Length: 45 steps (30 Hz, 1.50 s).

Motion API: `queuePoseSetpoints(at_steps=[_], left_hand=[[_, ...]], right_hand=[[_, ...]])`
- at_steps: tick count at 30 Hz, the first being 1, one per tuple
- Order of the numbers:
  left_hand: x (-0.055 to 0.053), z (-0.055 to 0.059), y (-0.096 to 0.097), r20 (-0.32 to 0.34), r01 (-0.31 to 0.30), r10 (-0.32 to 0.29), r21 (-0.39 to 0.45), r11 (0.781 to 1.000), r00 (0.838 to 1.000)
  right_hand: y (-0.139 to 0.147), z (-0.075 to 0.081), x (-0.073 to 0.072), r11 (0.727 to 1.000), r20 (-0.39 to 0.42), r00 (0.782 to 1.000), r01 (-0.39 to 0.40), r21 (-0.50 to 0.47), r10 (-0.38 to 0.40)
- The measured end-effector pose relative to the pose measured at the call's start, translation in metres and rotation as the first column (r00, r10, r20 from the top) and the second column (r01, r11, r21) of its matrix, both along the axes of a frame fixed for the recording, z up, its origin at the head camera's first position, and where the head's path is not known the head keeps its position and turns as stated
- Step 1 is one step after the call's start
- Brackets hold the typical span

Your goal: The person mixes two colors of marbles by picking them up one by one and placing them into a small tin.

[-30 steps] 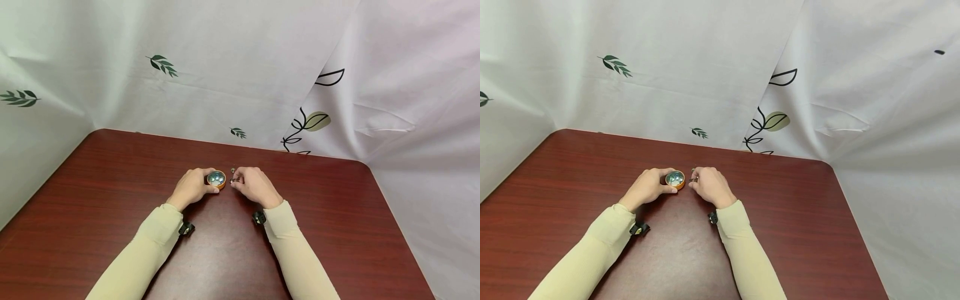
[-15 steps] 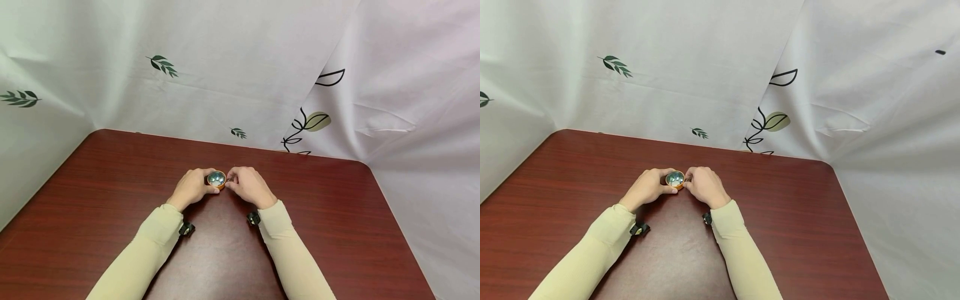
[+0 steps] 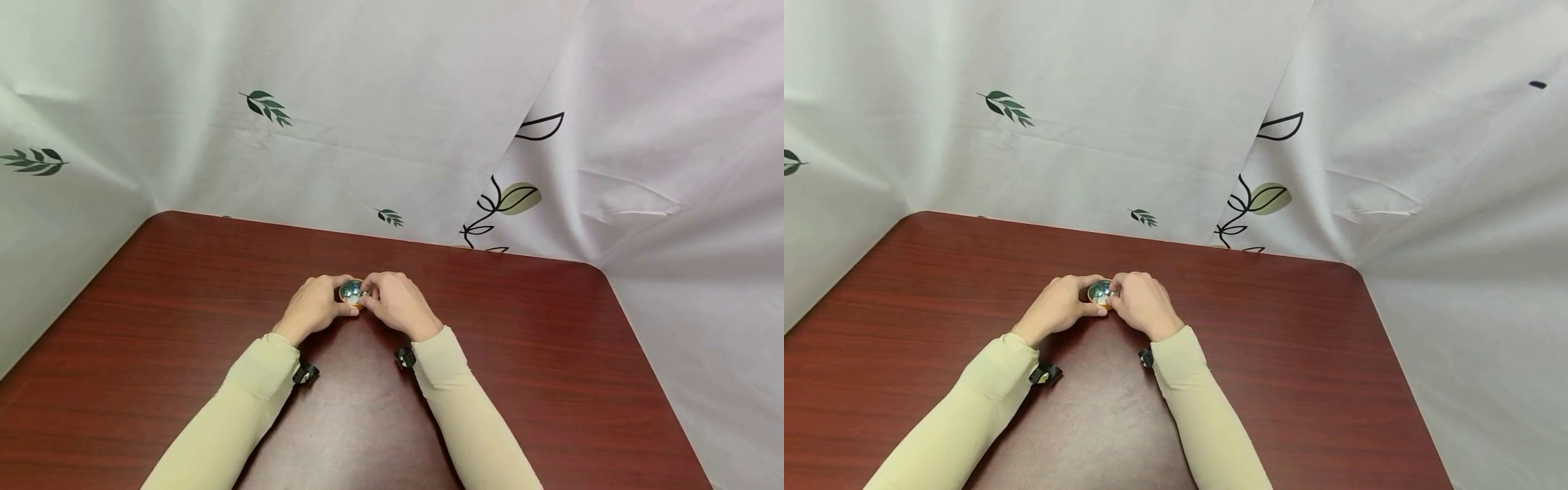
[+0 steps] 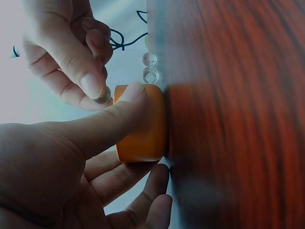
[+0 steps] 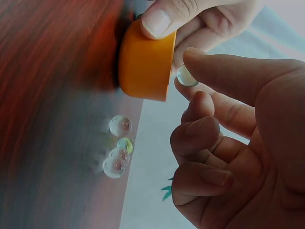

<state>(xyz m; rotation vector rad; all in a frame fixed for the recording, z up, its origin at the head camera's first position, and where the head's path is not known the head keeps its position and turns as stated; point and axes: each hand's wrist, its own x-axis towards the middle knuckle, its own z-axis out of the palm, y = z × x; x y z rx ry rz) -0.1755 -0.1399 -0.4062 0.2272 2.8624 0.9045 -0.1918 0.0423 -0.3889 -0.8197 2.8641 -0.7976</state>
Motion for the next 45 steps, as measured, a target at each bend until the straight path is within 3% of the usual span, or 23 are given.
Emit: queuePoseSetpoints(at_steps=[45], left_hand=[[-0.001, -0.001, -0.001, -0.013, 0.006, -0.006, -0.014, 1.000, 1.000]], right_hand=[[-0.012, -0.009, 0.000, 0.999, 0.012, 1.000, -0.014, 0.044, 0.014]])
